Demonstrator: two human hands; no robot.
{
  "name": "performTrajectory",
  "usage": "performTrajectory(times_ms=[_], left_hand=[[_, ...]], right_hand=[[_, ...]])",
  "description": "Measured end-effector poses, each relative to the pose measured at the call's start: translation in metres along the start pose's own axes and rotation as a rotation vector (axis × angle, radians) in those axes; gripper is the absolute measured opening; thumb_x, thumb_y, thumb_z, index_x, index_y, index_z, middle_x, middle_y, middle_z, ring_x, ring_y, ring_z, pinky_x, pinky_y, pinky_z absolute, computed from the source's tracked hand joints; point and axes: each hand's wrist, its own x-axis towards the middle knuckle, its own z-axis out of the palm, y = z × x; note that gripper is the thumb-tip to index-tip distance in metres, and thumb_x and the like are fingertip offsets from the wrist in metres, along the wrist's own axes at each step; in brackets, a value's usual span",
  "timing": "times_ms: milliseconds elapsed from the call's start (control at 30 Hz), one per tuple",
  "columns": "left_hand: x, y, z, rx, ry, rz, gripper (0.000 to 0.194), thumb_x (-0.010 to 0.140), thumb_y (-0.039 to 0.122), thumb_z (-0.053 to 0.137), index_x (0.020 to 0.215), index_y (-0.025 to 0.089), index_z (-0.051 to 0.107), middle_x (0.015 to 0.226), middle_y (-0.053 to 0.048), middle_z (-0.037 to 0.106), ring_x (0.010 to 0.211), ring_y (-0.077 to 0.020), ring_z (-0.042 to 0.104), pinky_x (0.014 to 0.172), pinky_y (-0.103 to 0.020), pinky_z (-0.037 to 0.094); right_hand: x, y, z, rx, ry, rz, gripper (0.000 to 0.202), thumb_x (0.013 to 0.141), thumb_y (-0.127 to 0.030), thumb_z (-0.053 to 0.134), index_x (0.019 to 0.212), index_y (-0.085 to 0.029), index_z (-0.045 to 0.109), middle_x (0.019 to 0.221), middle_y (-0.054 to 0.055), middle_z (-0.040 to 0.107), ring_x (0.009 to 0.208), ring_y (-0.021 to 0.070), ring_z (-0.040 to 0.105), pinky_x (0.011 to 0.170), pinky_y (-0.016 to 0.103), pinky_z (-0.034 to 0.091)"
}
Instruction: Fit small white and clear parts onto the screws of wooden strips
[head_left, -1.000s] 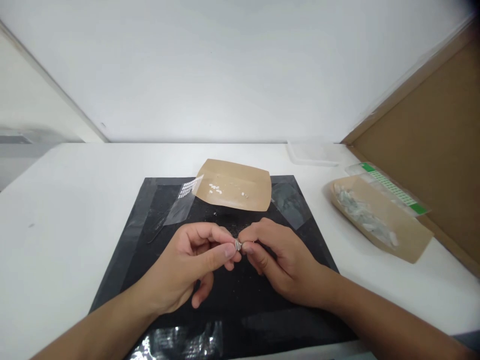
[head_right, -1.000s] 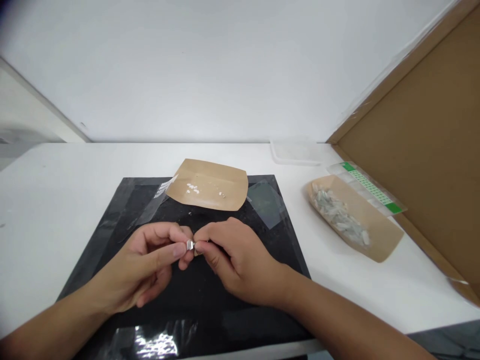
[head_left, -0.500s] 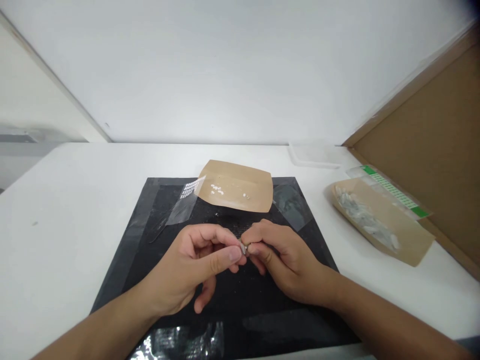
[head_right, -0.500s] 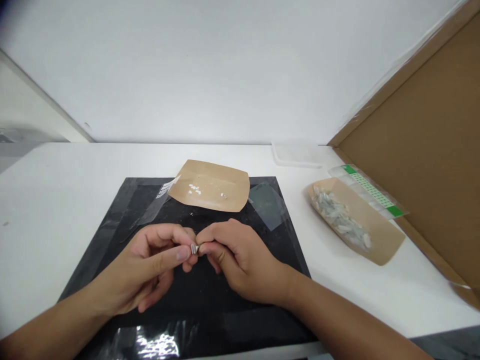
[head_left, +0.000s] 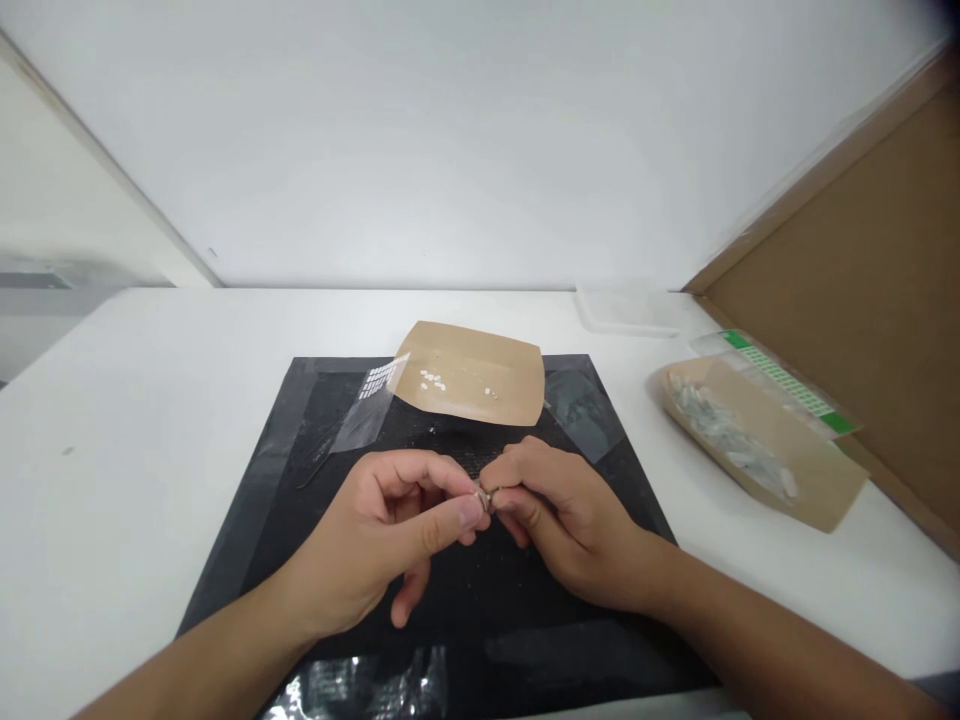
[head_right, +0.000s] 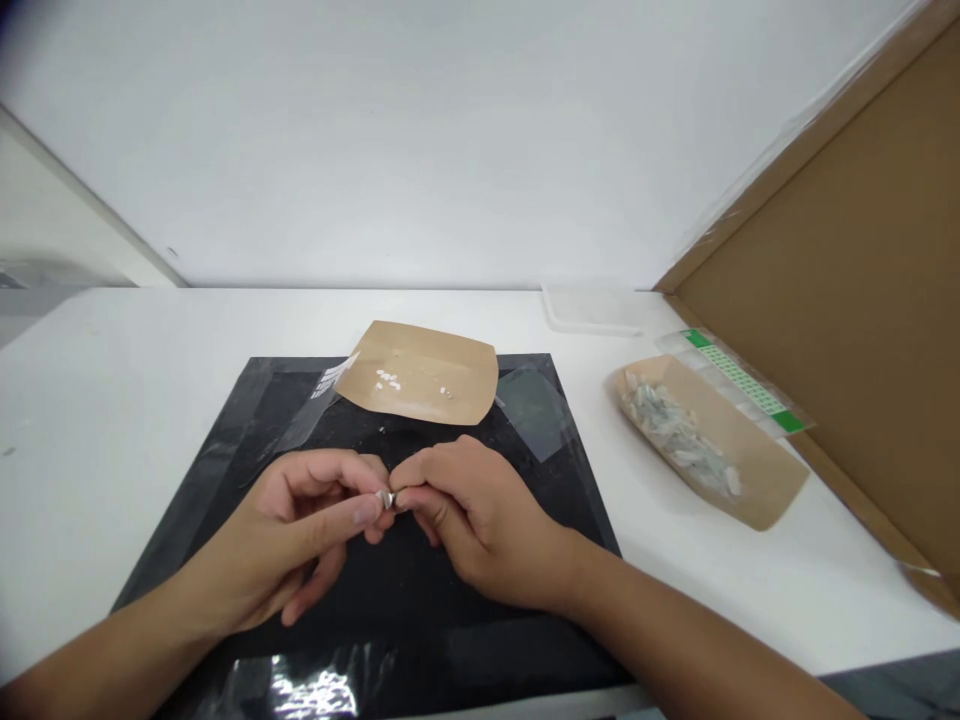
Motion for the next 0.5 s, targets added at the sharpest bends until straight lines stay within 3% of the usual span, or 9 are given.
performTrajectory(times_ms=[300,500], left_hand=[[-0.0019,0.0014,-0.0003,0.047,-0.028,0.016,0.020,0.094,0.035,0.078,0.092,0.015,0.077,0.084,-0.001,0.068,0.039,-0.0002,0.051,0.030,-0.006,0.041],[0.0031,-0.0028,-0.0049,0.147,0.019,0.135,0.023,0.095,0.038,0.077,0.091,0.015,0.075,0.080,-0.001,0.062,0.055,-0.0052,0.055,0.039,-0.010,0.049]], right_hand=[[0.0024,-0.0004,-0.0026,0.068,-0.014,0.041,0.025,0.111,-0.024,0.045,0.095,-0.020,0.063,0.066,-0.007,0.056,0.063,0.0086,0.054,0.072,0.023,0.044],[0.0040,-0.0033,-0.0083,0.125,-0.083,0.144,0.021,0.108,-0.028,0.052,0.098,-0.018,0.068,0.080,-0.002,0.064,0.072,0.0094,0.057,0.072,0.023,0.046]])
